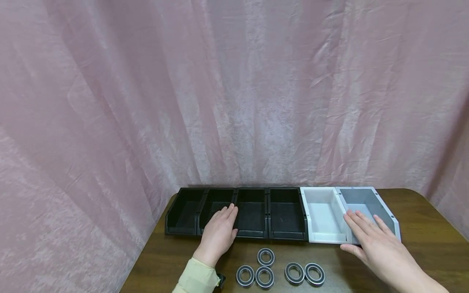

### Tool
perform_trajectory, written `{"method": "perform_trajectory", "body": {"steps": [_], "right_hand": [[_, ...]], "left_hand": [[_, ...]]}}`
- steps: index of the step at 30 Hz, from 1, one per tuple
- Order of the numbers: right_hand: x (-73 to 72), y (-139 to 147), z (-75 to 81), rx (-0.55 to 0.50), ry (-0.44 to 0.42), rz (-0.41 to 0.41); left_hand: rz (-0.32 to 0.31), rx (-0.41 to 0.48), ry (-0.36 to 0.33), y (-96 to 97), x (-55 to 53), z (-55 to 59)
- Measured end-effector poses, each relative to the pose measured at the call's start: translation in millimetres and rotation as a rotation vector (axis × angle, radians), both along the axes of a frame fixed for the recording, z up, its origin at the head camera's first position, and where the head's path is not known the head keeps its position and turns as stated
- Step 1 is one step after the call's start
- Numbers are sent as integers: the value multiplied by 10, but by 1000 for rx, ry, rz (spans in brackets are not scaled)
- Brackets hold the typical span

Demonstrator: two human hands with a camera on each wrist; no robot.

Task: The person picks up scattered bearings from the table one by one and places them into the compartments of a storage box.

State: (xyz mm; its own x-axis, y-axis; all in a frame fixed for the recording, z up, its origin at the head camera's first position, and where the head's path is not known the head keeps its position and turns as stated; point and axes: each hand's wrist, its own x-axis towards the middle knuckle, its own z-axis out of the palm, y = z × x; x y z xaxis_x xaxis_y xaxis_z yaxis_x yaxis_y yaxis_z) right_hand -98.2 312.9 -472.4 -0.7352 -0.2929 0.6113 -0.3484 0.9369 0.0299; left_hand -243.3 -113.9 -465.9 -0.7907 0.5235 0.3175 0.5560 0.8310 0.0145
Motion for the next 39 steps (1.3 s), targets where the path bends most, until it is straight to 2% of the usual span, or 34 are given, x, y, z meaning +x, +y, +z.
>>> {"method": "perform_trajectory", "body": {"steps": [6, 18, 28, 39], "right_hand": [[56, -19, -53, 6, -1, 59], [112, -79, -125, -1, -29, 105], [111, -149, -256, 13, 13, 174], [99, -249, -376, 60, 0, 200]], "left_hand": [[11, -5, -20, 5, -8, -17], [13, 17, -45, -2, 9, -5], [17, 10, -46, 13, 7, -5], [17, 17, -48, 16, 12, 8]]}}
